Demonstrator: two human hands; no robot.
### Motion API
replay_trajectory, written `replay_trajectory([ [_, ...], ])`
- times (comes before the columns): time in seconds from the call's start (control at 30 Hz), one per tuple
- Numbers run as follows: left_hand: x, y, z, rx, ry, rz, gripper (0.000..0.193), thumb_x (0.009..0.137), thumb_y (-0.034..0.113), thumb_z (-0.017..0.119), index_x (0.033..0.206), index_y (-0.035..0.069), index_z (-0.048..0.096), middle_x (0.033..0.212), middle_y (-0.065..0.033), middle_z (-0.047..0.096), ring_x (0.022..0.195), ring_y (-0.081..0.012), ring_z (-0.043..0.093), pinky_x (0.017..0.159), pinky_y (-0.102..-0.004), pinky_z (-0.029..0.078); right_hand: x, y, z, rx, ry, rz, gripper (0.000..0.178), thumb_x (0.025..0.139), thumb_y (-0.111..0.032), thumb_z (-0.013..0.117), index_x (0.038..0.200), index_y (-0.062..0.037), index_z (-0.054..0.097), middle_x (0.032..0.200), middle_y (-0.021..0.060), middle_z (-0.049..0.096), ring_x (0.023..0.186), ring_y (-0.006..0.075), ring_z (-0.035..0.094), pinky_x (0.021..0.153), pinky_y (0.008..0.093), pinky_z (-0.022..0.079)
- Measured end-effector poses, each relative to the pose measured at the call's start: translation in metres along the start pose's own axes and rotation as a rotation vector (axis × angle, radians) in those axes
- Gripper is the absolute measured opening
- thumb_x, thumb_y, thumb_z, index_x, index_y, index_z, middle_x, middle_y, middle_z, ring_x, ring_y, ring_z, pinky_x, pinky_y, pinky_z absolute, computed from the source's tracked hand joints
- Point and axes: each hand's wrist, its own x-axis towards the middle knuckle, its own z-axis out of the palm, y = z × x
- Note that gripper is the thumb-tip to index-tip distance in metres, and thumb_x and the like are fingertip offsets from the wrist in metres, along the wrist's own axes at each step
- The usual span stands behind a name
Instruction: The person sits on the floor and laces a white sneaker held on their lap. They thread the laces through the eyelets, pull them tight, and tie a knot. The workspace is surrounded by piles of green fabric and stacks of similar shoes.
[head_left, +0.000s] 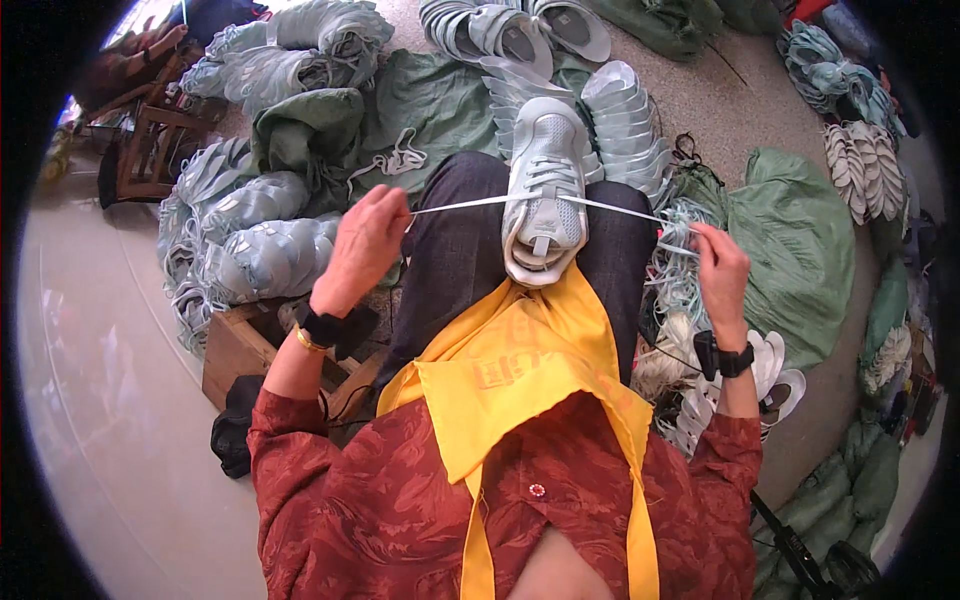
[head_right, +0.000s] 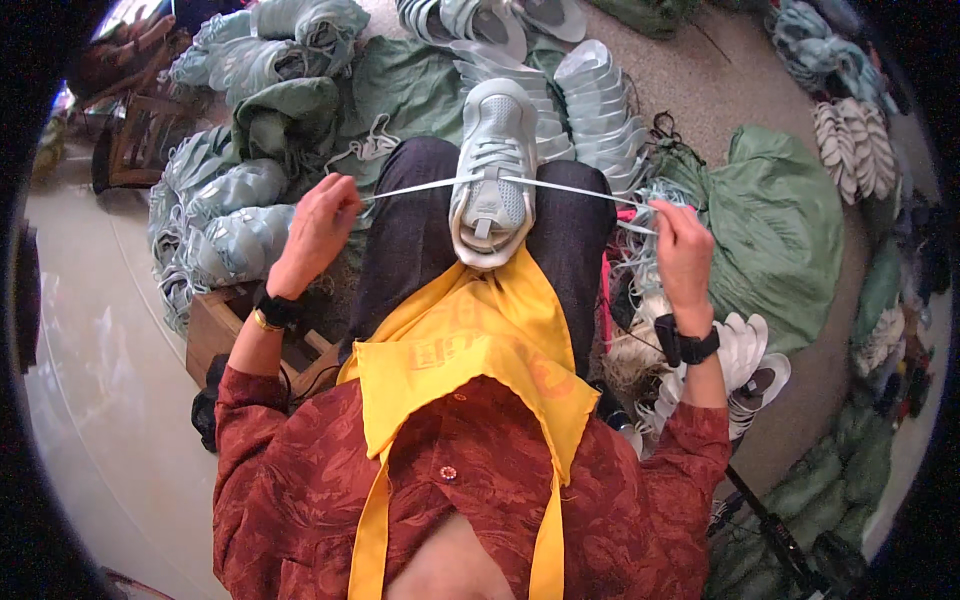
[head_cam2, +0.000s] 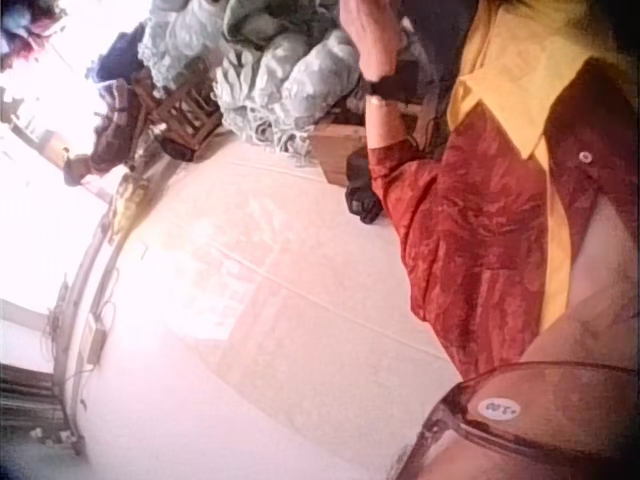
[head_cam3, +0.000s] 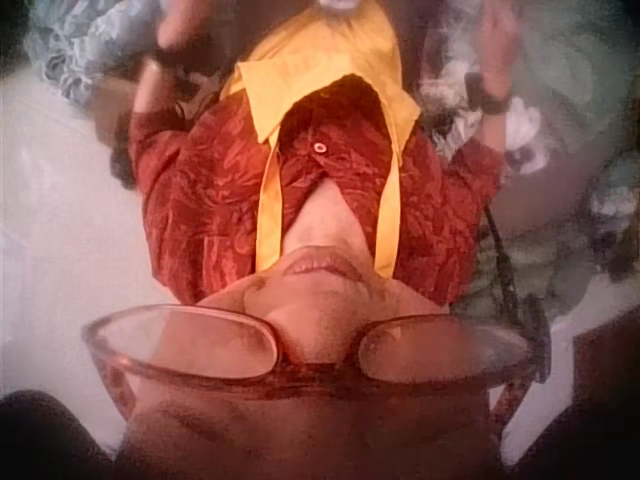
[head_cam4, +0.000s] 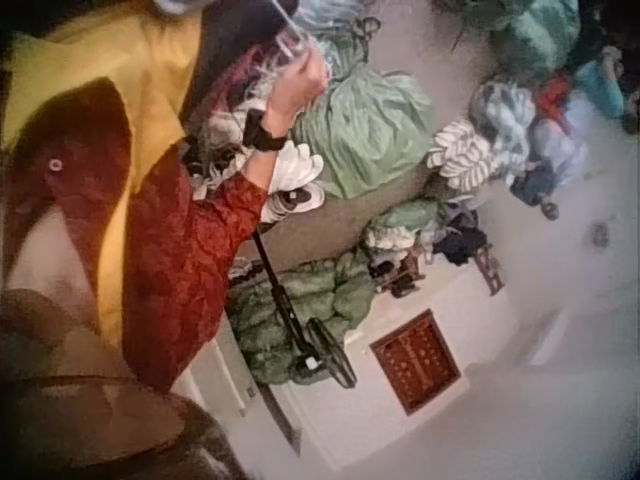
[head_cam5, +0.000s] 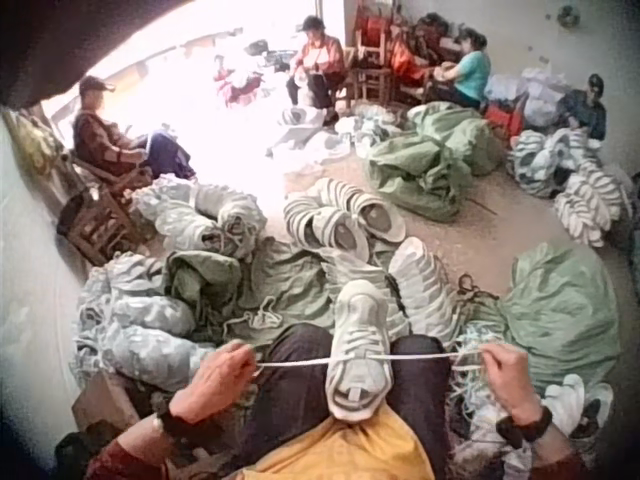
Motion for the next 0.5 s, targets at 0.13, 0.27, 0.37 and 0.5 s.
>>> replay_trajectory([
  [0.13, -0.012, -0.037, -0.023, 0.022, 0.049, -0.075, 0.008, 0.086, 0.000, 0.061, 0.088, 0.001, 0.054, 0.081, -0.0180, 0.057, 0.079, -0.0408, 0.059, 0.068, -0.0466, 0.047, -0.014, 0.031, -0.022, 0.025, 0.026, 0.180, 0.021, 0.097, -0.004, 0.061, 0.113, -0.0036, 0.075, 0.087, 0.0096, 0.075, 0.072, 0.0162, 0.068, 0.067, 0.0320, 0.051],
  [0.27, -0.033, -0.070, -0.049, 0.086, 0.087, -0.210, 0.009, 0.088, 0.002, 0.063, 0.090, 0.000, 0.055, 0.082, -0.0189, 0.060, 0.080, -0.0403, 0.061, 0.070, -0.0456, 0.047, -0.024, 0.078, -0.040, -0.011, 0.016, 0.353, 0.023, 0.098, -0.009, 0.061, 0.114, -0.0058, 0.076, 0.083, 0.0049, 0.076, 0.063, 0.0087, 0.058, 0.059, 0.0271, 0.045],
  [0.37, -0.042, -0.095, -0.062, 0.122, 0.111, -0.301, 0.010, 0.088, 0.004, 0.066, 0.091, 0.000, 0.057, 0.080, -0.0183, 0.062, 0.077, -0.0369, 0.062, 0.069, -0.0426, 0.048, -0.040, 0.126, -0.051, -0.078, -0.001, 0.377, 0.025, 0.100, -0.012, 0.061, 0.119, -0.0077, 0.076, 0.081, -0.0002, 0.074, 0.060, 0.0028, 0.049, 0.055, 0.0241, 0.040],
  [0.5, -0.050, -0.123, -0.080, 0.112, 0.170, -0.369, 0.010, 0.090, 0.005, 0.067, 0.092, 0.000, 0.059, 0.074, -0.0167, 0.060, 0.068, -0.0308, 0.061, 0.065, -0.0400, 0.048, -0.056, 0.177, -0.056, -0.099, 0.027, 0.348, 0.025, 0.100, -0.012, 0.060, 0.118, -0.0086, 0.077, 0.082, -0.0002, 0.074, 0.060, 0.0038, 0.050, 0.055, 0.0252, 0.040],
])
